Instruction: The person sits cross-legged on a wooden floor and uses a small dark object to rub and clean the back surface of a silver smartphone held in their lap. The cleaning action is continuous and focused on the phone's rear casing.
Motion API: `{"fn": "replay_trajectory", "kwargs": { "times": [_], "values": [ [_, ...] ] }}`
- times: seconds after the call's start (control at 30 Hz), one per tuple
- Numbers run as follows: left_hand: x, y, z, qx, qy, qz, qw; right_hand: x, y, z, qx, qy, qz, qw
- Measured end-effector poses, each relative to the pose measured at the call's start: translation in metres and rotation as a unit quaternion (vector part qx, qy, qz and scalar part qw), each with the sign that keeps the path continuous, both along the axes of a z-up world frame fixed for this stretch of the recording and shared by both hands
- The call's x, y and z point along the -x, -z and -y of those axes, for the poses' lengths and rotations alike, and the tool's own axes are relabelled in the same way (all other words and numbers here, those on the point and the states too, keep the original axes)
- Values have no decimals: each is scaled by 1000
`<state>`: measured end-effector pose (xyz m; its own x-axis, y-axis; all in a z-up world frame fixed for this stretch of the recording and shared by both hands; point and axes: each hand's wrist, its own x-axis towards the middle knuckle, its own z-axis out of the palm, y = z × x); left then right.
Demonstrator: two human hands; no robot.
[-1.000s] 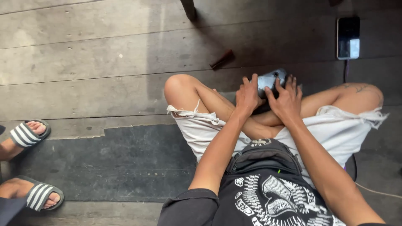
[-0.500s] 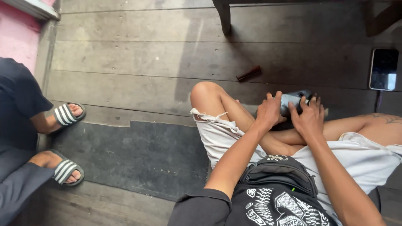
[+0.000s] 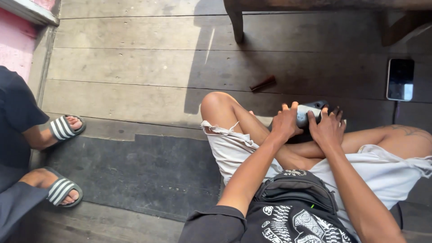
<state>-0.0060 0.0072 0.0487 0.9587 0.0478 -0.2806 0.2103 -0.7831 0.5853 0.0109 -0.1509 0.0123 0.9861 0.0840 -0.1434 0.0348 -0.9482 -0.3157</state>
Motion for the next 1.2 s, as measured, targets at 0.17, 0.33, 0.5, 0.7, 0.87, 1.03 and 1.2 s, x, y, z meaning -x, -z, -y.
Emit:
{"fn": "replay_trajectory", "kwargs": {
  "times": [0.17, 0.33, 0.5, 0.7, 0.87, 1.03, 1.2],
  "values": [
    [2, -15, -4, 11, 6, 1, 1000, 24, -15, -4, 4, -50, 86, 995],
    [5, -3, -2, 9, 3, -1, 1000, 5, -9, -4, -17, -1, 1, 1000],
    [9, -13, -5, 41, 2, 6, 999, 25, -14, 2, -3, -40, 47, 998],
    [-6, 35, 5, -1, 35, -77, 996, 22, -2, 3, 15, -27, 15, 999],
    [-3, 24, 2, 1, 39, -71, 997, 10, 4, 5, 23, -6, -2, 1000],
    [-6, 18, -4, 33, 79, -45, 995, 23, -13, -3, 44, 3, 53, 998],
    [-10, 13, 0, 4, 52, -96, 994, 7, 0, 2, 8, 15, -45, 999]
  ]
}}
